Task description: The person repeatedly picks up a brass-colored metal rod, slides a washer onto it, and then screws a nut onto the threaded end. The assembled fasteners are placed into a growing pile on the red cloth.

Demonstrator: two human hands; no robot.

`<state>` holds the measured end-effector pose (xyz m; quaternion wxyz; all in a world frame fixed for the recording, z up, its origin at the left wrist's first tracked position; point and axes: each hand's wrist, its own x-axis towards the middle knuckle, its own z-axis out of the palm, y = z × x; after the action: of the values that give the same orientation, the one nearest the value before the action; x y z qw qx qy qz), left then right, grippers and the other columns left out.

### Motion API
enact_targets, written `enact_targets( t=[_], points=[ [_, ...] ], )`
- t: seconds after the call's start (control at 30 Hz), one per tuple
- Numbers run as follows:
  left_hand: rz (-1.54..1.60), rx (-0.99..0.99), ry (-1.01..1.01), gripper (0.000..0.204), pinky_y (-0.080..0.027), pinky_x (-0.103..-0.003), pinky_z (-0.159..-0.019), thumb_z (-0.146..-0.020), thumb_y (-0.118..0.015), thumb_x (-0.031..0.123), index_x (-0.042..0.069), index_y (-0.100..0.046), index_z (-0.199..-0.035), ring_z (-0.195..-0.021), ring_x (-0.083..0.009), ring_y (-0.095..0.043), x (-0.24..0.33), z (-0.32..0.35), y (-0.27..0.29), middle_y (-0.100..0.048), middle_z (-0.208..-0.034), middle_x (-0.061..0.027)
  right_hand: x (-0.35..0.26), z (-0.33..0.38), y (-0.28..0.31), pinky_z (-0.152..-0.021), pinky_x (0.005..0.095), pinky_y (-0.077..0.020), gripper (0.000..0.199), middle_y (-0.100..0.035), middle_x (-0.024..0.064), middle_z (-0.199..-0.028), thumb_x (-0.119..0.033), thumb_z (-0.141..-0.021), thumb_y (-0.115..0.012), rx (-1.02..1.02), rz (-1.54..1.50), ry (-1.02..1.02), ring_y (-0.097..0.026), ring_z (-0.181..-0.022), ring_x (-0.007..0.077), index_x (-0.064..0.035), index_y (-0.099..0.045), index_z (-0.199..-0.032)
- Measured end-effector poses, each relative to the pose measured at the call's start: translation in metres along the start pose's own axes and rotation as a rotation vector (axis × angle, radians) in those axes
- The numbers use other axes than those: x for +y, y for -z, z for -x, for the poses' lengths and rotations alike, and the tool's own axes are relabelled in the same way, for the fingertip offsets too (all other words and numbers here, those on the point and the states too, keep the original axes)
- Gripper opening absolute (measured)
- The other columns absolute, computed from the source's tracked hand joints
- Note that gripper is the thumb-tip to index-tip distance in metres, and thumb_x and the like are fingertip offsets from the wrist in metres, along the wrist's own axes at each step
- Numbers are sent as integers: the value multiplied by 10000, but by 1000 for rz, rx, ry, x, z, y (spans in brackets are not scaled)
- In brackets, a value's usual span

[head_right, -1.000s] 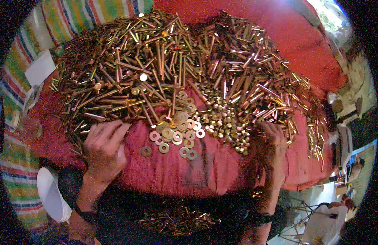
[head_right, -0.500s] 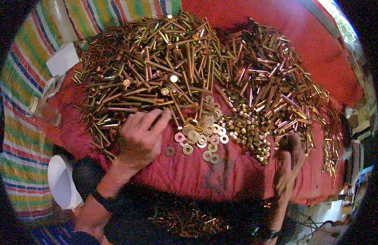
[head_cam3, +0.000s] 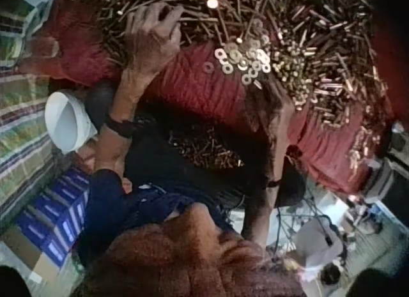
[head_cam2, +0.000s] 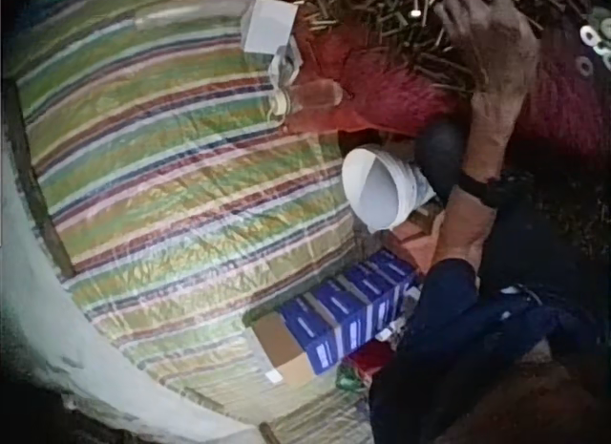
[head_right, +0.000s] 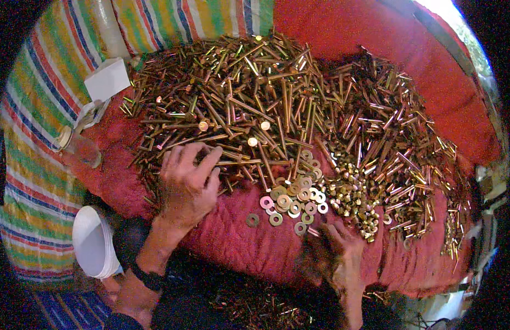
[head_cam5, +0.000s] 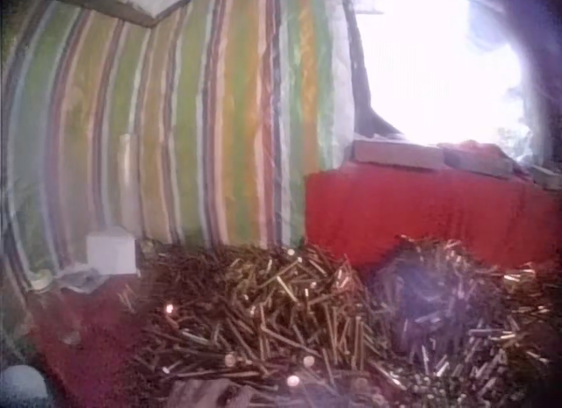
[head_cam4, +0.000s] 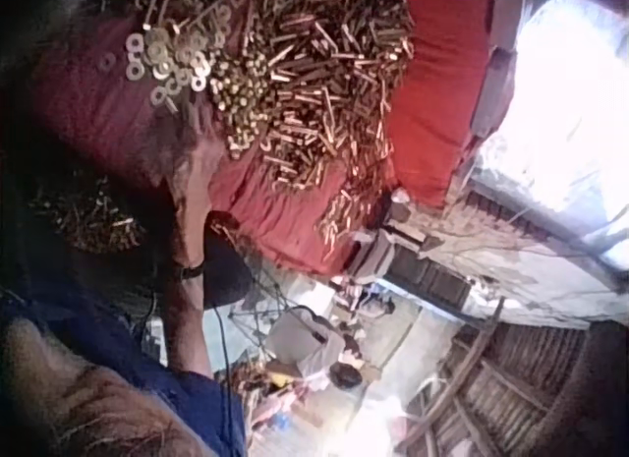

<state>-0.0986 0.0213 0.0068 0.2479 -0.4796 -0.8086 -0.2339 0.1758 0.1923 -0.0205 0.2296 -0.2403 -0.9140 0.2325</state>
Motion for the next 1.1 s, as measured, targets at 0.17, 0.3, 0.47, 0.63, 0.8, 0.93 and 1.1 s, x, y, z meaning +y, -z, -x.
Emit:
enact_targets(
  t=[0.17, 0.3, 0.47, 0.63, 0.8, 0.93, 1.1],
  points=[
    [131, 157, -36, 276, -569, -435, -871, -867, -730, -6, 20, -751, -1141, -969, -343, -692, -11, 7, 0, -698, -1095, -141, -5, 4, 3, -678, 363, -513, 174, -648, 145, -805, -112, -909, -804, -20, -59, -68, -642, -715, 229, 6, -689, -966],
    [167, 258, -12, 267, -577, -405, -868, -874, -751, -34, -9, -743, -1139, -931, -322, -717, -15, -2, 15, -733, -1098, -151, -12, 3, 10, -654, 314, -480, 166, -658, 51, -804, -122, -935, -766, -35, -431, -391, -617, -741, 124, 9, -667, -957],
    [466, 301, 76, 167, -572, -330, -796, -938, -733, -21, -28, -747, -1104, -916, -210, -712, 12, -8, 41, -755, -1127, -137, -7, -3, 21, -766, 291, -524, 211, -741, 65, -914, -108, -935, -747, -66, -596, -588, -668, -837, 141, 60, -721, -1060],
    [1237, -412, 664, 217, -526, -285, -705, -975, -694, 19, -44, -759, -1172, -747, -143, -630, 63, 21, 35, -701, -924, -95, -13, -4, 12, -757, 300, -541, 170, -741, 56, -880, -82, -914, -734, 63, -635, -606, -670, -818, 118, 42, -708, -1027],
    [1218, -680, 429, 274, -523, -292, -705, -986, -704, 82, -9, -766, -1237, -746, -144, -653, 76, 44, 16, -721, -902, -83, -32, 7, 3, -709, 290, -560, 142, -729, 55, -839, -70, -885, -721, 53, -414, -293, -674, -772, 121, 23, -699, -989],
    [1074, -516, 225, 267, -564, -336, -737, -915, -777, 59, 10, -785, -1177, -792, -228, -715, 79, 56, 10, -757, -921, -122, -40, 7, -1, -682, 319, -569, 269, -724, 91, -871, -20, -806, -786, 5, -256, 5, -712, -744, 200, -9, -693, -1058],
    [933, -345, 46, 213, -604, -362, -787, -859, -808, 5, 10, -810, -1072, -864, -243, -764, 83, 62, 7, -783, -947, -121, -55, 3, 10, -719, 440, -567, 371, -706, 125, -947, -65, -761, -841, -135, -78, 235, -716, -803, 317, -6, -702, -1100]
  ],
)
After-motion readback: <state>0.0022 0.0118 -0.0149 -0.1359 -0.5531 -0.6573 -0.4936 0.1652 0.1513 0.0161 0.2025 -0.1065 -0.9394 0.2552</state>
